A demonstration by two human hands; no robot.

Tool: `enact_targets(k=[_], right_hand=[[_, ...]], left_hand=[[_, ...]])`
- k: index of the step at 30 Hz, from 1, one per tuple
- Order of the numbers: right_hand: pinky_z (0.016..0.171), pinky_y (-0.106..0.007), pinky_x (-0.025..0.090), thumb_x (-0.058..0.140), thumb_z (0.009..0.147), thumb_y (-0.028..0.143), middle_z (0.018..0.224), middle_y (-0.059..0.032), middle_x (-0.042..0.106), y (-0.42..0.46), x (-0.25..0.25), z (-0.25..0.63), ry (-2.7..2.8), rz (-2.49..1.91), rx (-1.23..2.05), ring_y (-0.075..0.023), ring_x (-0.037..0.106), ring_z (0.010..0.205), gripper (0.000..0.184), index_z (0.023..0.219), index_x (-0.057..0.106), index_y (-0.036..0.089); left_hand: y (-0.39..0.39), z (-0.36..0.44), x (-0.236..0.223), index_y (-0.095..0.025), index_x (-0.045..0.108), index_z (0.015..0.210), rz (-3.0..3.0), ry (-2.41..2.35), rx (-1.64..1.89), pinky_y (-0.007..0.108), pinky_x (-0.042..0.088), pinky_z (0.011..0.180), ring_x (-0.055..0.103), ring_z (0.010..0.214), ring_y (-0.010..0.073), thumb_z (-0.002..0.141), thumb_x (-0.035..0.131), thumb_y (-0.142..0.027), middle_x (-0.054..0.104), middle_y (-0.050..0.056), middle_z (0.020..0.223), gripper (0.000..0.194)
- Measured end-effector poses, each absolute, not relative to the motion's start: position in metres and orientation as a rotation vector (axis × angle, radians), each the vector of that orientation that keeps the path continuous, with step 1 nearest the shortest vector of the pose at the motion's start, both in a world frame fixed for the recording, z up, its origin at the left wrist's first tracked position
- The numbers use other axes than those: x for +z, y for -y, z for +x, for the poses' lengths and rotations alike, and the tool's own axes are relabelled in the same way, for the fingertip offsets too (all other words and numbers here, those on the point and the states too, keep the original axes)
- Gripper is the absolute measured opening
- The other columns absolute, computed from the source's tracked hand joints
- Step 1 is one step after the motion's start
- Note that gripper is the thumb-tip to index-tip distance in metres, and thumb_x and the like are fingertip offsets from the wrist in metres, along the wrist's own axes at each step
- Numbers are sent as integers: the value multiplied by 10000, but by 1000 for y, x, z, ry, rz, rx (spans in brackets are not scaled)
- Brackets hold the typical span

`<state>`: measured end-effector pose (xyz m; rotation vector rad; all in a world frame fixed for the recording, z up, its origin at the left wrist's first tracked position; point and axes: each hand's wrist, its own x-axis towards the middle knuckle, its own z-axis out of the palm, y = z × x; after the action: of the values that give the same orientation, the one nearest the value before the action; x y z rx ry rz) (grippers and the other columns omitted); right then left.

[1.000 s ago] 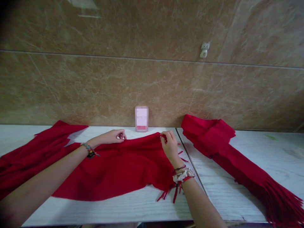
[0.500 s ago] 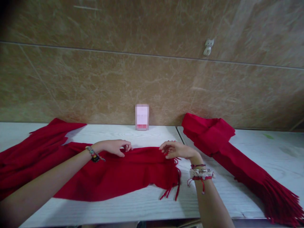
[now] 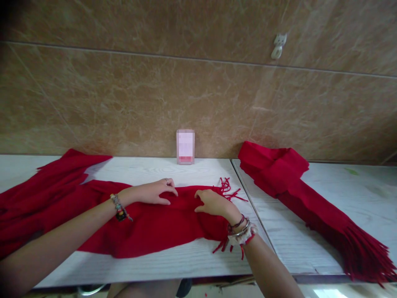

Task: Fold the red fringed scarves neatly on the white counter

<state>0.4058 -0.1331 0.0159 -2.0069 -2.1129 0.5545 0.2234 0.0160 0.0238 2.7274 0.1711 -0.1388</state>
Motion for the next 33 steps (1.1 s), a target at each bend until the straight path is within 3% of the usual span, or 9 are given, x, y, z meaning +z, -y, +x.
enact_targets(k=[5, 11, 17, 22, 24, 27, 29, 33], right_hand=[[664, -277, 394, 597, 681, 181, 771, -33, 590, 129, 19, 416, 2065, -1840, 512, -155, 512, 707, 93, 764, 563, 156], [644, -247, 399, 587, 663, 220, 693, 18, 526, 133, 32, 428, 1711, -1359, 709, -119, 495, 668, 124, 657, 467, 186], [637, -221, 415, 641, 607, 257, 773, 32, 520, 134, 35, 448, 1218, -1209, 501, -111, 508, 707, 235, 784, 489, 225], [773, -307, 427, 561, 653, 184, 897, -29, 575, 96, 39, 475, 1287, -1472, 157, -171, 540, 853, 235, 884, 525, 207], [825, -348, 406, 489, 677, 91, 931, -77, 581, 75, 40, 476, 1379, -1758, -57, -198, 535, 902, 249, 902, 560, 173], [831, -419, 396, 418, 707, 40, 1155, -148, 489, 56, 35, 463, 1456, -2118, -357, -259, 472, 1035, 377, 1037, 552, 164], [845, -441, 389, 438, 746, 102, 1273, -155, 390, 56, 25, 448, 1560, -2188, -436, -284, 408, 1114, 392, 1123, 513, 178], [917, -473, 330, 440, 812, 355, 1333, -129, 343, 79, -5, 424, 1944, -2111, -265, -281, 303, 1212, 450, 1236, 418, 207]], left_hand=[[-14, 222, 23, -173, 580, 710, 2727, -230, -117, 236, 362, 835, 452, 902, 153, 713, 588, -243, 446, 26, 960, 70], [-17, 220, 41, -165, 534, 923, 2725, -265, -52, 239, 361, 828, 475, 912, 159, 721, 566, -332, 524, 40, 980, 264], [-50, 198, 67, -171, 568, 790, 2758, -621, -66, 241, 391, 719, 531, 772, 167, 681, 526, -472, 608, 12, 845, 322], [-97, 178, 75, -156, 565, 827, 2769, -900, 79, 251, 409, 677, 543, 734, 174, 703, 480, -424, 607, 29, 791, 307], [-102, 181, 70, -139, 552, 948, 2828, -1114, 154, 280, 413, 711, 552, 793, 194, 742, 442, -342, 604, 70, 868, 309], [-86, 193, 52, -147, 438, 1189, 2902, -1557, 291, 405, 373, 833, 472, 1039, 280, 745, 457, -261, 485, 159, 1170, 458], [-67, 201, 37, -172, 349, 1279, 2894, -1654, 231, 490, 324, 876, 365, 1153, 328, 766, 462, -331, 348, 184, 1309, 549], [-39, 203, 6, -252, 242, 1337, 2744, -1454, 0, 573, 241, 919, 167, 1268, 331, 825, 297, -502, 187, 119, 1415, 572]])
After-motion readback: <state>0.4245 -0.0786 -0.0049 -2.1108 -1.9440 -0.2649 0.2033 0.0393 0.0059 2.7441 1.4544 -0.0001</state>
